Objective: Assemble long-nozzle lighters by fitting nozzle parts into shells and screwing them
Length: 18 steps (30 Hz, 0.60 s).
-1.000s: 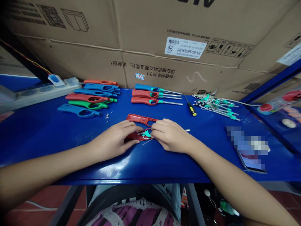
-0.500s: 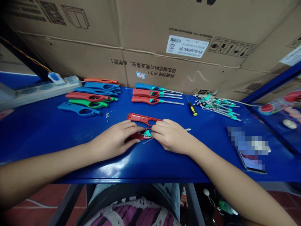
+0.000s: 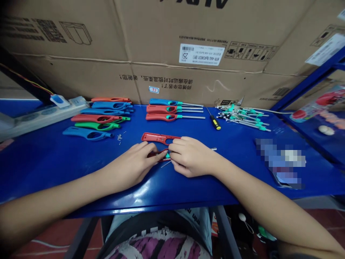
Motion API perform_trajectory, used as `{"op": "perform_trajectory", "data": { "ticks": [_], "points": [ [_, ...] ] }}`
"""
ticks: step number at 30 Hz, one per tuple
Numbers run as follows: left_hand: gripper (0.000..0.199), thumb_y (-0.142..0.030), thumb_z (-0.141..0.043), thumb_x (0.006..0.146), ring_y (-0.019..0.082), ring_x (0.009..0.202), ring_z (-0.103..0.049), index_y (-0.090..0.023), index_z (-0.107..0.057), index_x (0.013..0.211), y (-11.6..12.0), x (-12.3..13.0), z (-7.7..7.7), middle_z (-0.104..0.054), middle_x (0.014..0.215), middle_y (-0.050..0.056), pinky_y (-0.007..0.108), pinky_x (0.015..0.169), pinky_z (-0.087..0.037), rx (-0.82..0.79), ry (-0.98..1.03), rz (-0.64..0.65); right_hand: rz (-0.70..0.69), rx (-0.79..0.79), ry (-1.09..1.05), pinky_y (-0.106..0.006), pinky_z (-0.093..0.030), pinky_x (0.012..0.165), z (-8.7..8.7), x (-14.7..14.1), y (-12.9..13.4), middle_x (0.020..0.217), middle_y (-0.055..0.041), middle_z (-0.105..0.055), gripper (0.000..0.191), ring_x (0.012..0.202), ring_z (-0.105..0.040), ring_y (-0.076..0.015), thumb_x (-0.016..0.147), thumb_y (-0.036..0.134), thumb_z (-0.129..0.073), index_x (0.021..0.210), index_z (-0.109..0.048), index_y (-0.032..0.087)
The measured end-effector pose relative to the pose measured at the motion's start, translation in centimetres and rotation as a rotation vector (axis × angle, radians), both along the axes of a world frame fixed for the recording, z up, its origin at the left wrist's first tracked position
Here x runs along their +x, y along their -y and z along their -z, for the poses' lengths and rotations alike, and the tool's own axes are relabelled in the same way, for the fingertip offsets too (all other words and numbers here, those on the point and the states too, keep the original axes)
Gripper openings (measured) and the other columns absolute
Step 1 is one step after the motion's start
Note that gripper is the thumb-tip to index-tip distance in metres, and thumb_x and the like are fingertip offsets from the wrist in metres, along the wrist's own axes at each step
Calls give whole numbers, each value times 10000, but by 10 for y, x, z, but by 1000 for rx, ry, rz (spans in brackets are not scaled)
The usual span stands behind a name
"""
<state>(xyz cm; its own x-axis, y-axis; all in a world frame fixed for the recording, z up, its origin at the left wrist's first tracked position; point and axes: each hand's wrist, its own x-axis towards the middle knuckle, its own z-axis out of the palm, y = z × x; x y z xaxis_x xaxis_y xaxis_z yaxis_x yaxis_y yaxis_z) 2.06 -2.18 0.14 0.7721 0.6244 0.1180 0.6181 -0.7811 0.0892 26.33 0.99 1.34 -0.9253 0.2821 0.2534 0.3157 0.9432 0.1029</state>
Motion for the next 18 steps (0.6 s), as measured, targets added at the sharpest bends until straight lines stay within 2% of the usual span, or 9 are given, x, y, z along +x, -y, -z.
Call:
{"op": "perform_trajectory", "data": {
  "ticks": [5,9,15,18],
  "points": [
    [440,-152,-428,1009,263,983,-535,-193,-520,1437,1,-1,-3,-572,1070,120,400,833,-505,2,-35,0,22,-31,-106,-337,-374,706,-1,4,-5,872,-80,-692,211,804,-558,-187,955,237,-523,884,-705,159],
    [488,-109,-445,979,269,996,-533,-182,-492,1459,0,-2,-3,-570,1131,133,422,851,-515,14,-38,15,110,-31,-210,-337,-397,707,-1,12,-14,896,-84,-697,212,791,-561,-188,951,265,-544,968,-725,156],
    [458,-100,-431,982,250,1002,-541,-191,-534,1420,1,-2,1,-579,1122,121,400,871,-523,28,14,10,309,-26,-344,-365,-441,775,4,33,-39,917,-77,-710,193,844,-608,-208,940,254,-558,996,-729,184],
    [478,-80,-435,970,254,1018,-548,-187,-530,1426,2,-3,2,-585,1147,127,412,889,-529,49,6,14,520,15,-454,-391,-453,825,9,53,-59,962,-94,-714,218,898,-608,-237,937,258,-532,1008,-723,179]
  ]
}}
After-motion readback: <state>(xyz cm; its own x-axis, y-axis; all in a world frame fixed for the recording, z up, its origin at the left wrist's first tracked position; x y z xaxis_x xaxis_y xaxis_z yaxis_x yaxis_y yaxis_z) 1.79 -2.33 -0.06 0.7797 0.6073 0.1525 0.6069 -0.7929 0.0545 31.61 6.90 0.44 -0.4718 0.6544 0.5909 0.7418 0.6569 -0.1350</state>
